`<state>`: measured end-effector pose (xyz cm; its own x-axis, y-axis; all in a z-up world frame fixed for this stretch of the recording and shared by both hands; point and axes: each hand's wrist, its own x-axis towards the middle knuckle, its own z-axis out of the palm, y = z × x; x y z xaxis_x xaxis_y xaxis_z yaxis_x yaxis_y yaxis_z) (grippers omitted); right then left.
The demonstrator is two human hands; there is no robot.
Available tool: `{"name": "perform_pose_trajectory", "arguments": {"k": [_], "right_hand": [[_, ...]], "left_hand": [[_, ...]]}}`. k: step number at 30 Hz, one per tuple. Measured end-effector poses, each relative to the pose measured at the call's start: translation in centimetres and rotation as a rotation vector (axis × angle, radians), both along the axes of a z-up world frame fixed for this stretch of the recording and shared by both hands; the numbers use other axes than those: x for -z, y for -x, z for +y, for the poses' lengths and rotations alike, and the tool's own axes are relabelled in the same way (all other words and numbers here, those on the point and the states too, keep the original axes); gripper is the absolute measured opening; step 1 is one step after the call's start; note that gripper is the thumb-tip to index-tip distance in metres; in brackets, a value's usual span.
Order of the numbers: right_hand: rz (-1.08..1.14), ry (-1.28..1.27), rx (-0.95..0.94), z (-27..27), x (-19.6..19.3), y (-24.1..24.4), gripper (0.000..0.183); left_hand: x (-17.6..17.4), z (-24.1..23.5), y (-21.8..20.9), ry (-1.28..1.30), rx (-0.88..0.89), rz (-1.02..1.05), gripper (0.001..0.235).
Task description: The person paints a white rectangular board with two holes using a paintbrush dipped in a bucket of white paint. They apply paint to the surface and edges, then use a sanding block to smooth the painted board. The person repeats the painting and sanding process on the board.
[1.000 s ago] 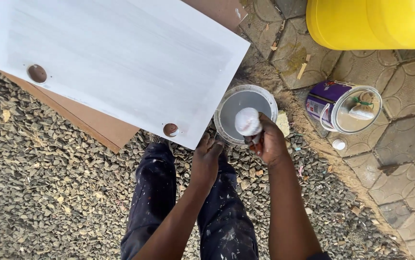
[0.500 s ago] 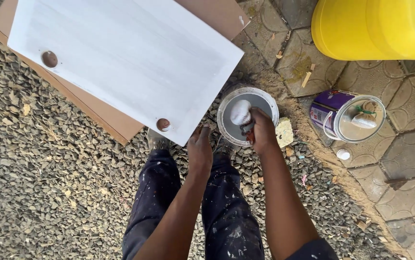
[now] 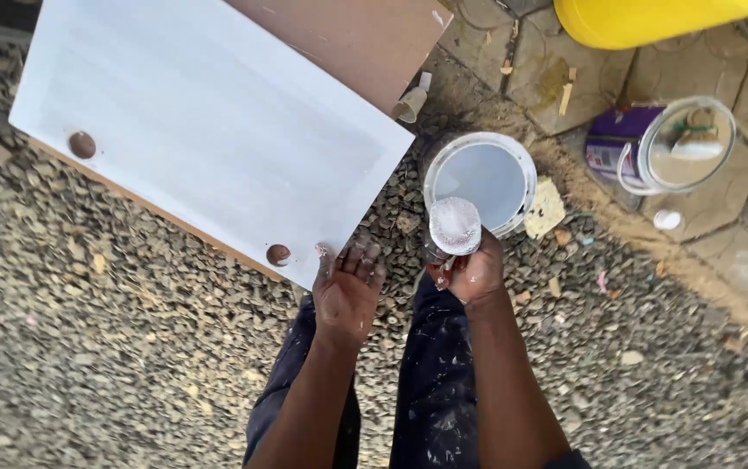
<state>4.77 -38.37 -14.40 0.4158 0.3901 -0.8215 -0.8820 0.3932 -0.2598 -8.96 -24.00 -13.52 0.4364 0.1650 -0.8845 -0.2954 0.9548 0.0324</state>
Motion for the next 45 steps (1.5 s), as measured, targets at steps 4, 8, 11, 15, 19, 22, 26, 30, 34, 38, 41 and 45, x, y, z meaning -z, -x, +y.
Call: {"name": "perform_pose_trajectory", "arguments": {"k": [4, 8, 11, 15, 19, 22, 26, 30, 34, 38, 41, 45], "right_hand": [[-0.190, -0.015, 0.206, 2.7, -2.4, 1.6, 0.030], [-0.400, 0.070, 0.001, 3.7, -1.5, 3.4, 0.019], [-0.541, 0.320, -0.098, 6.0, -2.6, 3.8, 0.023], [-0.608, 0.431, -0.094, 8.5, -2.0, 0.9, 0.023], [-0.591, 0.468, -0.196, 10.0, -4.1, 4.1, 0.015], [-0.383, 0.416, -0.248, 9.8, -2.7, 10.7, 0.017], [-0.312, 0.435, -0.199, 10.6, -2.5, 10.6, 0.015], [-0.484, 0.490, -0.194, 10.6, -2.7, -2.2, 0.019], [-0.521, 0.443, -0.153, 10.1, -3.4, -2.5, 0.020], [-0.329, 0.393, -0.439, 9.9, -6.2, 9.1, 0.024], [-0.160, 0.355, -0.409, 9.1, -3.1, 16.7, 0.008], [-0.071, 0.358, -0.216, 11.0, -6.1, 9.0, 0.006]], "left_hand": [[-7.3, 4.3, -1.9, -0.155, 0.642, 0.191, 0.041], [-8.0, 10.8, -6.2, -0.698, 1.192, 0.389, 0.038], [-5.7, 16.8, -10.6, -0.978, 1.525, 0.367, 0.056], [-4.2, 18.9, -14.1, -0.977, 1.781, 0.493, 0.069], [-6.2, 18.4, -14.5, -0.968, 1.687, 0.515, 0.061], [-6.7, 17.8, -15.0, -0.962, 1.632, 0.535, 0.061], [-6.4, 17.7, -14.5, -0.953, 1.622, 0.556, 0.057], [-8.1, 17.3, -15.4, -0.946, 1.682, 0.570, 0.059], [-7.8, 17.1, -15.9, -0.914, 1.702, 0.673, 0.064], [-7.4, 17.2, -15.2, -0.921, 1.656, 0.635, 0.059], [-7.6, 16.9, -15.4, -0.925, 1.674, 0.636, 0.060], [-7.5, 17.1, -15.4, -0.915, 1.681, 0.644, 0.061]]}}
